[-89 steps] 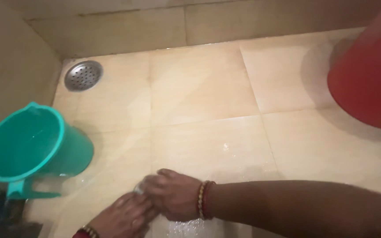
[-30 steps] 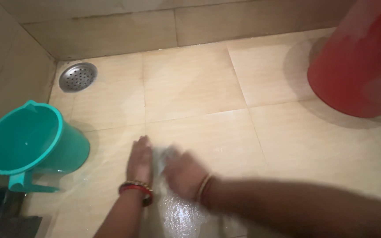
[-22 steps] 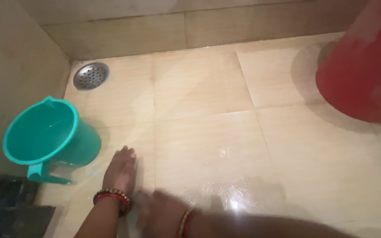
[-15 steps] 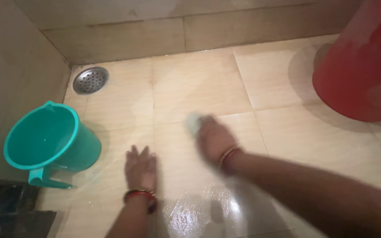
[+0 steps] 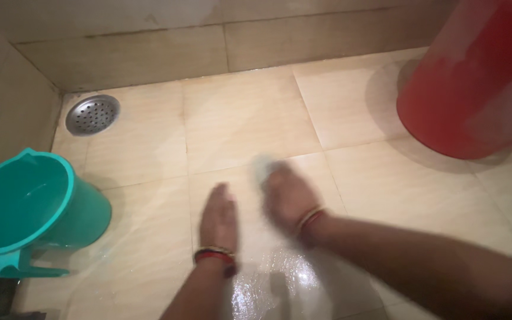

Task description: The person scrubs a wet tiled floor using a white scrubbing pad. They move the pad in circular and back-and-forth motions across the tiles, occasionally adjusting their position to reach different areas. A teal bucket and a red bucket are visible nearby.

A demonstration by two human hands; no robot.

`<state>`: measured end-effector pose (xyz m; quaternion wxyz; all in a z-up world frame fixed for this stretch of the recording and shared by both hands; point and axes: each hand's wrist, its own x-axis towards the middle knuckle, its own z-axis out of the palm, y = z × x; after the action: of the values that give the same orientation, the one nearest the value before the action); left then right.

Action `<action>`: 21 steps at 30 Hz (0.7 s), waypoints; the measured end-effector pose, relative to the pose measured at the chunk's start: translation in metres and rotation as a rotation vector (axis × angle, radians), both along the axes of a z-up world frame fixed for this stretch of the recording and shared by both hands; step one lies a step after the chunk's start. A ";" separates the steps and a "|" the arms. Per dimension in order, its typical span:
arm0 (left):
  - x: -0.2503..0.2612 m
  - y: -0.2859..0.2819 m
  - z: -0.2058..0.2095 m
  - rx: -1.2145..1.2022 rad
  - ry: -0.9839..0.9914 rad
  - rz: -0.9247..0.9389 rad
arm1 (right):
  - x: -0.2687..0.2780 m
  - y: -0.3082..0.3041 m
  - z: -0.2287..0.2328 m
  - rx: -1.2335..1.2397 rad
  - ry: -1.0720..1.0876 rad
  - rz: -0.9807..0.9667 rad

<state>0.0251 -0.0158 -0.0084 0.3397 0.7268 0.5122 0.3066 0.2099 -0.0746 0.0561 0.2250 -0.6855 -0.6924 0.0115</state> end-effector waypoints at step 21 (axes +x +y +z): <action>-0.149 -0.040 0.075 0.090 0.543 -0.016 | -0.102 0.100 -0.010 -0.028 -0.086 0.710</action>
<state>-0.1238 -0.0562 0.0670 0.1596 0.8008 0.5646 0.1206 0.1074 0.0252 0.0460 0.1682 -0.4053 -0.8959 0.0696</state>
